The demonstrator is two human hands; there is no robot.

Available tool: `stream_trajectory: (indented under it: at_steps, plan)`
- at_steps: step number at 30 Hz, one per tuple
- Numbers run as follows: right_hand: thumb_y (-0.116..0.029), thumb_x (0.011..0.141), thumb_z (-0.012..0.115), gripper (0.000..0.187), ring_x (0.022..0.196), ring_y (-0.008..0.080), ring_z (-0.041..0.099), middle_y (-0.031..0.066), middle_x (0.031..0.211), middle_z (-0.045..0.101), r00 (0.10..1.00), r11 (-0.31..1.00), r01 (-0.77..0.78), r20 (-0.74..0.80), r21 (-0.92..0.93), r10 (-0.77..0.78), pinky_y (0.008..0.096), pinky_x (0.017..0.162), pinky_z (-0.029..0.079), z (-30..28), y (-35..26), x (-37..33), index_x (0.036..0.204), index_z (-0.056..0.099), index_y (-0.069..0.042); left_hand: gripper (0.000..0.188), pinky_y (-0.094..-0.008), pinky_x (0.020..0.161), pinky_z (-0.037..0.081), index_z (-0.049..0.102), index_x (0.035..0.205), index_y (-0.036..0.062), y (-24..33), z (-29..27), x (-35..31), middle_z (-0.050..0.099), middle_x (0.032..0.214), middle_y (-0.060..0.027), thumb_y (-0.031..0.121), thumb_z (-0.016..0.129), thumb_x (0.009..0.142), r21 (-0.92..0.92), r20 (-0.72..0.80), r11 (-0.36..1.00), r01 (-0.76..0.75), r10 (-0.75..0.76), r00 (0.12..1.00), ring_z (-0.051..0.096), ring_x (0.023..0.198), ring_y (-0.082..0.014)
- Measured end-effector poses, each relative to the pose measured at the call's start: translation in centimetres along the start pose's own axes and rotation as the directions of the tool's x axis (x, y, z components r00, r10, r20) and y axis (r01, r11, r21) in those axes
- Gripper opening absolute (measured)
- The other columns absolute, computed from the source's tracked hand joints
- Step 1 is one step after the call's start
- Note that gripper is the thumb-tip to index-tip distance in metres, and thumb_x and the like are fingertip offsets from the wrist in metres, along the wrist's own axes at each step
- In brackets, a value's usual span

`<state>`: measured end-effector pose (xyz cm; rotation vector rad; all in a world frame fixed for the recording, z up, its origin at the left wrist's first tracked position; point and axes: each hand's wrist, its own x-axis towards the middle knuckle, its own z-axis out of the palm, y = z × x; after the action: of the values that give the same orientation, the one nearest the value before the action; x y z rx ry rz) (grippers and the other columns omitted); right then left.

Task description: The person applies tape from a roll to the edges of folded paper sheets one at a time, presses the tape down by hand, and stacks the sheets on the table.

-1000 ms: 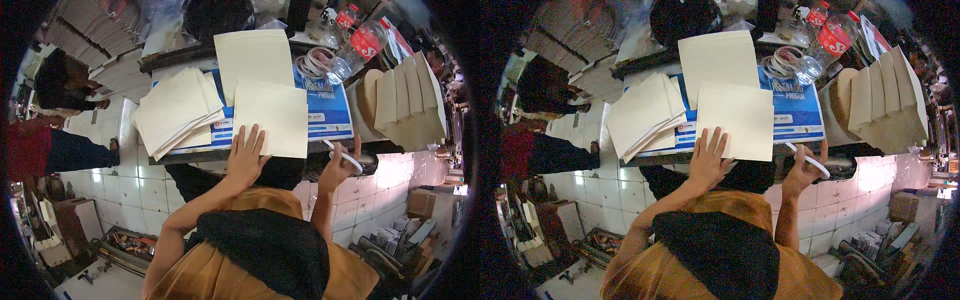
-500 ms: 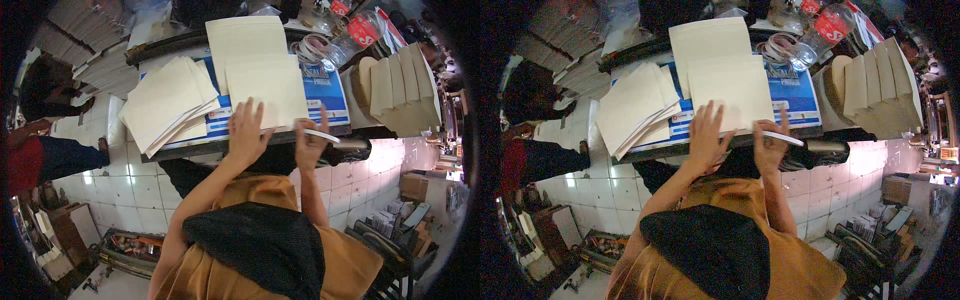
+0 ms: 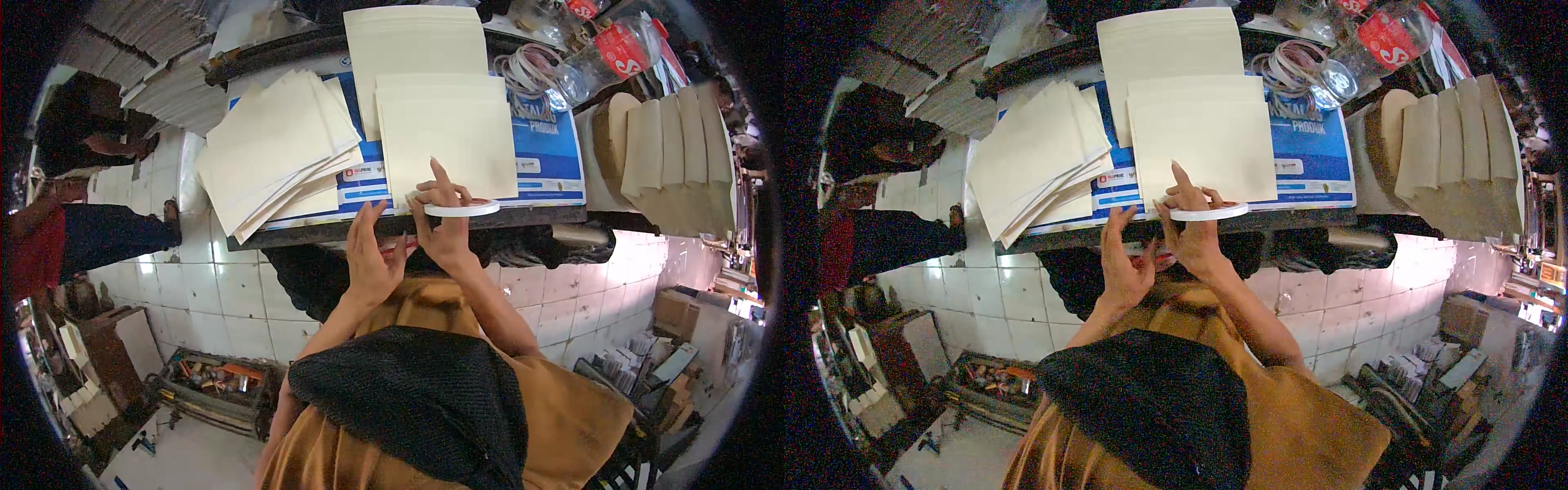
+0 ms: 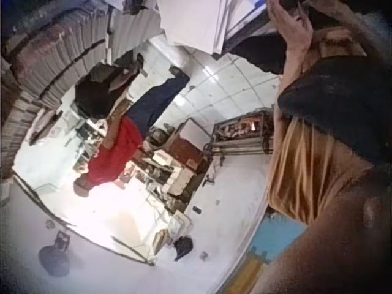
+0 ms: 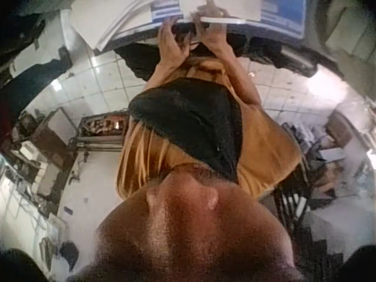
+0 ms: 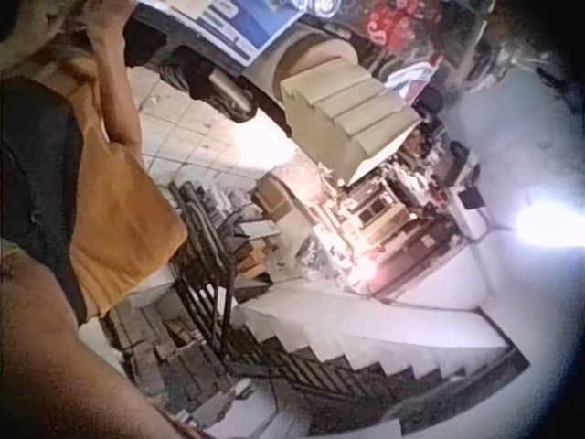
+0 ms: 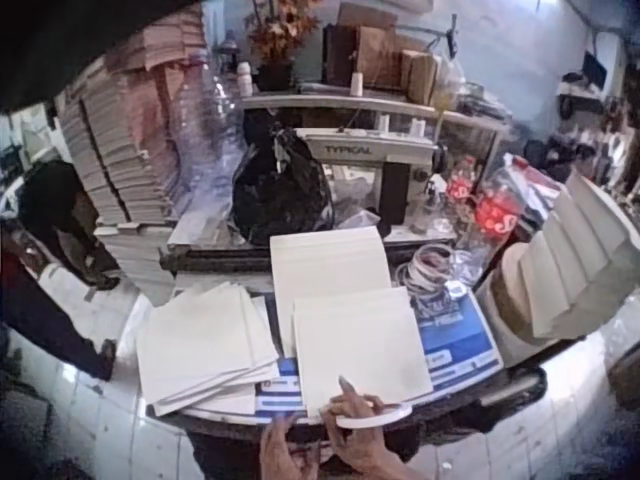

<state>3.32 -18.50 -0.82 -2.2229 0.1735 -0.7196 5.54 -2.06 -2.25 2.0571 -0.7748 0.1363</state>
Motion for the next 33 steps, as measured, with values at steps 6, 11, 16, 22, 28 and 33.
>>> stream_trajectory:
  at_steps: [6,11,16,22,28,33]
  plan:
    - [-0.005,0.091,0.072,0.069,0.099,0.017,0.067,0.0012,0.087,0.069,0.999,0.998,-0.018,0.041,-0.053,0.02,0.0396,0.099,0.038,0.3,0.0,0.2,0.153,0.042,-0.001,0.093,-0.0503,0.115,0.032,0.022,0.154,-0.0063,-0.8,0.6,-0.2,0.055,0.143,-0.0225,-0.003,0.073,0.077,-0.024,-0.034,0.998,-0.058,0.057,0.998,0.048,0.135,-0.0396]
    - [-0.004,0.091,0.07,0.068,0.096,0.0197,0.066,0.0039,0.089,0.068,0.997,0.995,-0.037,0.06,-0.09,0.042,0.0415,0.1,0.039,0.3,0.0,0.3,0.154,0.042,-0.003,0.095,-0.0507,0.112,0.033,0.019,0.155,-0.008,-0.9,0.6,-0.2,0.055,0.143,-0.0228,0.005,0.074,0.079,0.044,-0.003,0.997,-0.065,0.065,0.998,0.052,0.131,-0.0393]
    - [-0.002,0.089,0.069,0.069,0.094,0.0229,0.065,0.0061,0.092,0.067,0.995,0.992,-0.038,0.086,-0.122,0.048,0.0437,0.099,0.04,0.0,-0.3,0.6,0.154,0.043,-0.006,0.099,-0.0507,0.115,0.031,0.018,0.156,-0.0065,-1.3,0.8,-0.5,0.055,0.144,-0.0232,-0.001,0.071,0.072,-0.005,-0.008,0.999,-0.038,0.037,0.999,0.049,0.136,-0.0394]
    - [-0.002,0.088,0.07,0.07,0.092,0.023,0.065,0.0059,0.091,0.066,0.994,0.993,-0.039,0.1,-0.111,0.05,0.0429,0.097,0.04,-0.2,-0.7,0.8,0.153,0.044,-0.006,0.101,-0.0509,0.116,0.028,0.014,0.157,-0.0062,-1.0,0.7,-0.3,0.053,0.148,-0.021,0.002,0.071,0.074,0.023,0.028,0.999,-0.03,0.029,0.999,0.046,0.139,-0.0394]
    - [-0.009,0.091,0.071,0.071,0.095,0.0198,0.065,0.0029,0.096,0.067,0.995,0.998,-0.067,0.075,0.002,0.067,0.0434,0.099,0.037,-0.3,-0.2,0.3,0.155,0.042,-0.012,0.092,-0.0529,0.112,0.031,0.024,0.154,-0.0077,-0.1,0.7,0.0,0.049,0.148,-0.022,0.015,0.078,0.083,0.135,0.082,0.99,0.049,-0.06,0.995,0.043,0.138,-0.0418]
    - [-0.01,0.092,0.071,0.068,0.097,0.0172,0.066,0.002,0.1,0.069,0.999,1.0,-0.005,0.036,0.01,0.005,0.0428,0.101,0.035,-0.3,0.6,0.1,0.154,0.044,-0.012,0.087,-0.0543,0.113,0.031,0.029,0.154,-0.0034,0.2,0.8,0.3,0.044,0.152,-0.0221,0.014,0.077,0.083,0.17,0.082,0.985,0.041,-0.056,0.995,0.04,0.139,-0.0439]
